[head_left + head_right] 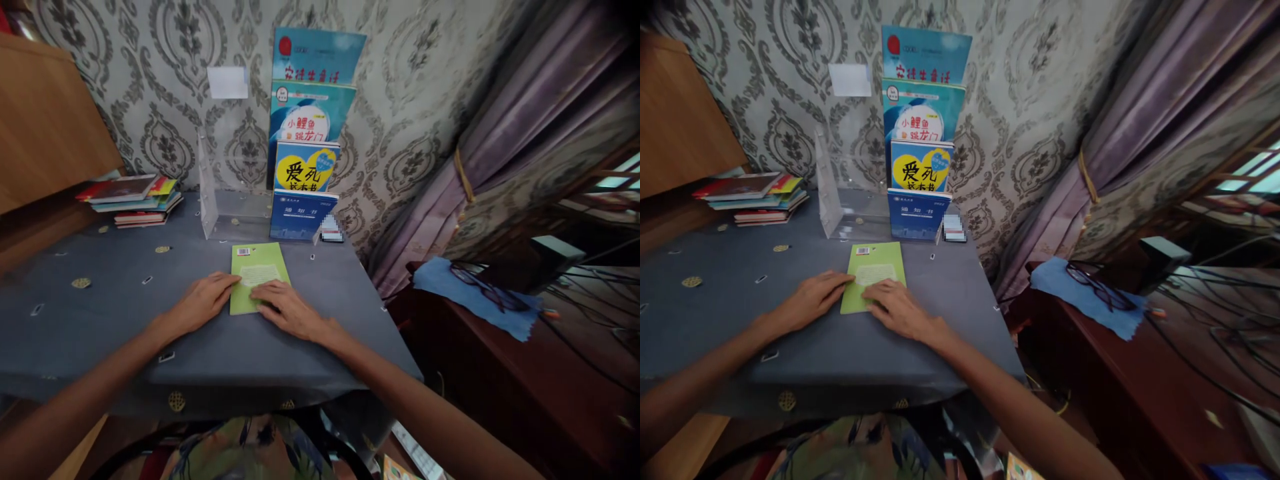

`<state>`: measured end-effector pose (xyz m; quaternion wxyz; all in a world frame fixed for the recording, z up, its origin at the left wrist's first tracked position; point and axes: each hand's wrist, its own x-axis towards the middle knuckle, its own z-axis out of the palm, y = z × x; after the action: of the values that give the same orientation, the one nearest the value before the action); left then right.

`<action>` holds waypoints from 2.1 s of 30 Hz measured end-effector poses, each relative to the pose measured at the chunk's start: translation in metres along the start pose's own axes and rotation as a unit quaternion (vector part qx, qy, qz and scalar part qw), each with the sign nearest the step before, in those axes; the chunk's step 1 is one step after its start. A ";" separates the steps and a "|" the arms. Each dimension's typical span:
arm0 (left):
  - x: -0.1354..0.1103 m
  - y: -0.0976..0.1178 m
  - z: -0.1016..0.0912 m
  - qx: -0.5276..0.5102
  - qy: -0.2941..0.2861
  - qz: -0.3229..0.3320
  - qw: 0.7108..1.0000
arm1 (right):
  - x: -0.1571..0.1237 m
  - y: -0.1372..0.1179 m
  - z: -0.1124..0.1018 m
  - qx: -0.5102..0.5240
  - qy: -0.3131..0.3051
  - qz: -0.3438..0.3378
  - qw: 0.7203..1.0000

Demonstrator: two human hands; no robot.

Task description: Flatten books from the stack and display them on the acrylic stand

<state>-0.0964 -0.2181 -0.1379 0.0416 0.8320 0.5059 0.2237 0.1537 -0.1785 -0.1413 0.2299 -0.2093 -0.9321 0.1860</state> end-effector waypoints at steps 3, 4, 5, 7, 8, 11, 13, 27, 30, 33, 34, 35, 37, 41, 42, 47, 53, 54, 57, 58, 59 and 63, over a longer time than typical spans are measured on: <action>0.026 -0.017 0.003 0.024 0.000 -0.020 1.000 | 0.012 0.030 -0.006 -0.016 0.027 0.053 0.998; 0.035 -0.023 0.004 0.037 -0.002 -0.026 0.999 | 0.017 0.041 -0.008 -0.023 0.033 0.067 0.997; 0.043 -0.029 0.005 0.050 -0.003 -0.031 0.998 | 0.022 0.051 -0.010 -0.030 0.037 0.076 0.996; 0.058 -0.039 0.007 0.073 -0.001 -0.038 0.997 | 0.033 0.069 -0.012 -0.046 0.046 0.083 0.994; 0.065 -0.043 0.008 0.080 0.001 -0.040 0.996 | 0.038 0.076 -0.014 -0.053 0.049 0.086 0.994; 0.081 -0.051 0.010 0.091 0.004 -0.049 0.995 | 0.051 0.096 -0.018 -0.071 0.057 0.105 0.990; 0.087 -0.054 0.012 0.094 0.008 -0.056 0.994 | 0.057 0.106 -0.019 -0.078 0.062 0.119 0.988; 0.108 -0.034 0.023 0.116 -0.010 0.028 0.993 | 0.058 0.134 -0.021 0.002 0.080 0.180 0.980; 0.129 -0.020 0.033 0.108 -0.031 0.061 0.992 | 0.058 0.138 -0.021 0.028 0.084 0.185 0.979; 0.148 -0.011 0.043 0.089 -0.039 0.084 0.992 | 0.058 0.140 -0.020 0.048 0.086 0.180 0.979; 0.152 -0.010 0.045 0.083 -0.038 0.087 0.992 | 0.058 0.140 -0.021 0.050 0.086 0.177 0.979; 0.155 -0.010 0.046 0.078 -0.038 0.089 0.992 | 0.057 0.140 -0.021 0.050 0.087 0.175 0.979; 0.155 -0.013 0.048 0.068 -0.040 0.089 0.993 | 0.057 0.138 -0.022 0.041 0.084 0.175 0.980; 0.138 -0.025 0.046 0.031 -0.060 0.092 0.993 | 0.056 0.130 -0.022 0.005 0.072 0.175 0.982; 0.131 -0.027 0.044 0.023 -0.066 0.091 0.993 | 0.055 0.127 -0.022 -0.007 0.069 0.168 0.983; 0.097 -0.033 0.032 0.018 -0.112 0.049 0.992 | 0.052 0.114 -0.018 -0.086 0.046 0.147 0.984; 0.066 -0.023 0.026 0.040 -0.147 0.034 0.988 | 0.038 0.085 -0.018 -0.126 0.025 0.145 0.981; 0.061 -0.019 0.026 0.041 -0.150 0.038 0.987 | 0.033 0.078 -0.017 -0.129 0.025 0.139 0.981; 0.042 -0.005 0.026 0.043 -0.151 0.052 0.986 | 0.013 0.057 -0.013 -0.142 0.023 0.127 0.981; 0.035 0.000 0.026 0.042 -0.150 0.057 0.986 | 0.006 0.050 -0.011 -0.146 0.023 0.125 0.981; 0.028 0.005 0.025 0.042 -0.149 0.062 0.986 | -0.002 0.042 -0.009 -0.147 0.023 0.124 0.981; 0.002 0.025 0.024 0.041 -0.148 0.076 0.985 | -0.035 0.009 -0.003 -0.130 0.011 0.118 0.984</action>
<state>-0.0649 -0.2251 -0.1517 0.0645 0.8928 0.4386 0.0797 0.1861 -0.1869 -0.1551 0.1872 -0.3477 -0.9146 0.0872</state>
